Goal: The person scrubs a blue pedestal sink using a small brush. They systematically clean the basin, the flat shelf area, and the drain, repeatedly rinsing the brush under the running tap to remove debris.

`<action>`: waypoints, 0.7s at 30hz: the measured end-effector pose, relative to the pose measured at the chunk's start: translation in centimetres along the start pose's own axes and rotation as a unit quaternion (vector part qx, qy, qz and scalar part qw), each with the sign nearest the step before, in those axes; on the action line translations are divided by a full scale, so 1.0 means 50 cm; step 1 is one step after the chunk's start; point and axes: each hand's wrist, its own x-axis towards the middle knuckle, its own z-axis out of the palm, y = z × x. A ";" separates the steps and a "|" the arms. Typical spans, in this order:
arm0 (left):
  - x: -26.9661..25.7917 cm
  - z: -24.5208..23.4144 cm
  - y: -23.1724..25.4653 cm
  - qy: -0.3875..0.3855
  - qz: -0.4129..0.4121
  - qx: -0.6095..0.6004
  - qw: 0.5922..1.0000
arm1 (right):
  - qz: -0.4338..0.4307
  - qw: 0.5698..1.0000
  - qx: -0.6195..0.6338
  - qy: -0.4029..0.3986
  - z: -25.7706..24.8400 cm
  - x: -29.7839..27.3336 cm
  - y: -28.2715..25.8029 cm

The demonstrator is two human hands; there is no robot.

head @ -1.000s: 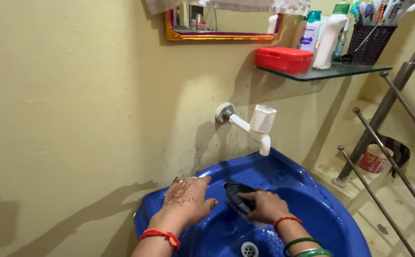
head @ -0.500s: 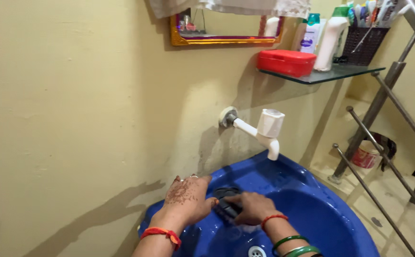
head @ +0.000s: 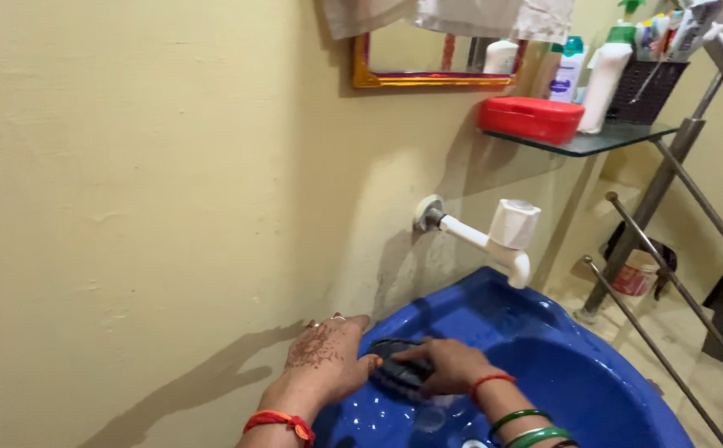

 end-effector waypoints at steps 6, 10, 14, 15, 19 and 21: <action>0.012 -0.005 -0.044 -0.032 -0.012 0.021 0.999 | 0.058 0.998 0.005 -0.005 0.002 -0.016 -0.028; 0.024 0.008 -0.032 -0.041 0.012 -0.005 0.999 | 0.009 1.000 -0.018 0.022 0.020 -0.025 -0.059; 0.037 0.013 -0.040 -0.036 0.036 -0.012 0.999 | 0.108 0.993 0.025 0.044 0.013 -0.033 -0.051; 0.038 0.016 -0.041 -0.032 0.039 -0.017 0.999 | 0.125 0.991 0.024 0.037 0.016 -0.035 -0.055; 0.052 0.016 -0.029 -0.059 0.035 -0.010 0.998 | 0.057 0.998 -0.012 0.021 0.031 -0.041 -0.094; 0.062 0.010 -0.019 -0.063 0.038 -0.009 0.997 | -0.001 0.999 -0.026 0.020 0.030 -0.045 -0.095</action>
